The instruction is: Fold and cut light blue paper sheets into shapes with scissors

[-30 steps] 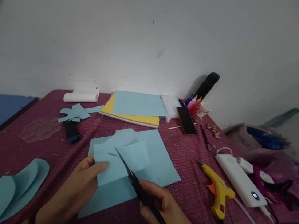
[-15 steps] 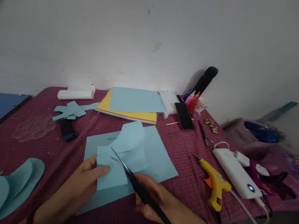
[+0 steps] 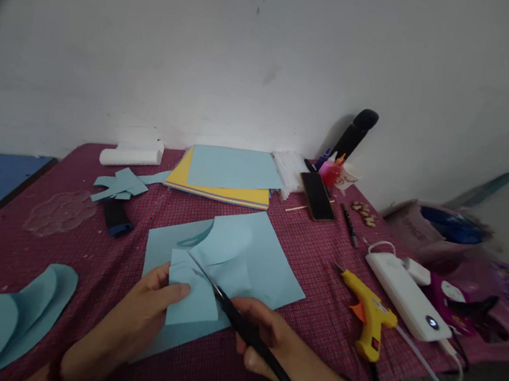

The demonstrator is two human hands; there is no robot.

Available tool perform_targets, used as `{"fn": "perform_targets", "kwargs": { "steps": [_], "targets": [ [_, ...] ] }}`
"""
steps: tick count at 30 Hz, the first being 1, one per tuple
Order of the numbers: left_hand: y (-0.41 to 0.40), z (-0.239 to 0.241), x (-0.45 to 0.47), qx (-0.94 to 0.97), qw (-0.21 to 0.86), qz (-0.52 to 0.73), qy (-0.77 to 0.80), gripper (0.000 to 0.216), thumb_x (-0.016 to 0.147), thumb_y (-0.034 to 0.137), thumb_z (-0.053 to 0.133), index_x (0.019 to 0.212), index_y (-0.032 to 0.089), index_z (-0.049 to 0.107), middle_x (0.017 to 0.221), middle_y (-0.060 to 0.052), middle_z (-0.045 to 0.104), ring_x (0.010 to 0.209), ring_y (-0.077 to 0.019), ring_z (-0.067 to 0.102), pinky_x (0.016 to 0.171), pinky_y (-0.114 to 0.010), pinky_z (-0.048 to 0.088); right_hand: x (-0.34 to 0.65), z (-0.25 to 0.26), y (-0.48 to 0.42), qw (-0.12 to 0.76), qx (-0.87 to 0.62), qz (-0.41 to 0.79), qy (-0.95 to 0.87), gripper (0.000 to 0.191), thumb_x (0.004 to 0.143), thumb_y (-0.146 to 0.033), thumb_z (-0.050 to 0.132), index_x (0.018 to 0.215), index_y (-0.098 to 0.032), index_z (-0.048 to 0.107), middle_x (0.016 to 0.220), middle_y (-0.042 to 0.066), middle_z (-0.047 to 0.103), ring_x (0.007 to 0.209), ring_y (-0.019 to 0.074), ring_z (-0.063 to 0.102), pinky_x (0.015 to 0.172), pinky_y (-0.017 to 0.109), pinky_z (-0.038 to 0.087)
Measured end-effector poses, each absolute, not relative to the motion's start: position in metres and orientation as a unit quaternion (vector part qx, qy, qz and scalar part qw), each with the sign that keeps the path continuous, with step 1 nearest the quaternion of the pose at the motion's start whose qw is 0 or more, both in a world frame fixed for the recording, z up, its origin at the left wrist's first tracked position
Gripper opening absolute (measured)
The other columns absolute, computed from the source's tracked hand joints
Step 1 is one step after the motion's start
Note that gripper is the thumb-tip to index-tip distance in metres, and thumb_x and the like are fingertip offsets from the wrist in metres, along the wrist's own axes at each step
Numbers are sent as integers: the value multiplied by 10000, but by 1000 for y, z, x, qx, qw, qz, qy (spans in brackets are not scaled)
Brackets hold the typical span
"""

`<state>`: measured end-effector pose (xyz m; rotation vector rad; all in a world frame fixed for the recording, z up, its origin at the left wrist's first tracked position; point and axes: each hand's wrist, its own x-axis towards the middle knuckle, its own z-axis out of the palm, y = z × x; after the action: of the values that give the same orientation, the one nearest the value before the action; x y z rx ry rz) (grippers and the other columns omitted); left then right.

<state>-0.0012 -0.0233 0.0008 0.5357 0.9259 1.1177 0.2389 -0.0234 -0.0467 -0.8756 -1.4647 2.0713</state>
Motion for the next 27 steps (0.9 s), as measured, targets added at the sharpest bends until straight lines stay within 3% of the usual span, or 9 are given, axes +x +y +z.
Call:
{"fn": "perform_targets", "kwargs": {
  "steps": [7,18,27],
  "targets": [
    [-21,2,-4,247,735,491,397,218,626,155,721,844,150,712,708,-13,669,596,-109,554,610,-226,450,238,-47,-27,244,-315,744,-536,703,720,-516,739,1306,-209,503,796,-3,505,660,103,430,597,229,382],
    [-18,4,-7,262,752,470,380,119,614,142,733,721,149,681,636,7,625,567,-97,540,583,-209,453,246,-32,-26,208,-342,724,-562,700,729,-560,709,1311,-222,515,783,-1,483,665,117,391,571,234,328],
    [-18,-2,-11,275,772,444,362,171,629,151,730,793,144,683,674,-2,633,583,-108,557,614,-233,466,248,-32,-28,210,-341,707,-583,662,758,-565,677,1308,-227,532,761,-1,500,649,118,429,613,243,411]
  ]
}}
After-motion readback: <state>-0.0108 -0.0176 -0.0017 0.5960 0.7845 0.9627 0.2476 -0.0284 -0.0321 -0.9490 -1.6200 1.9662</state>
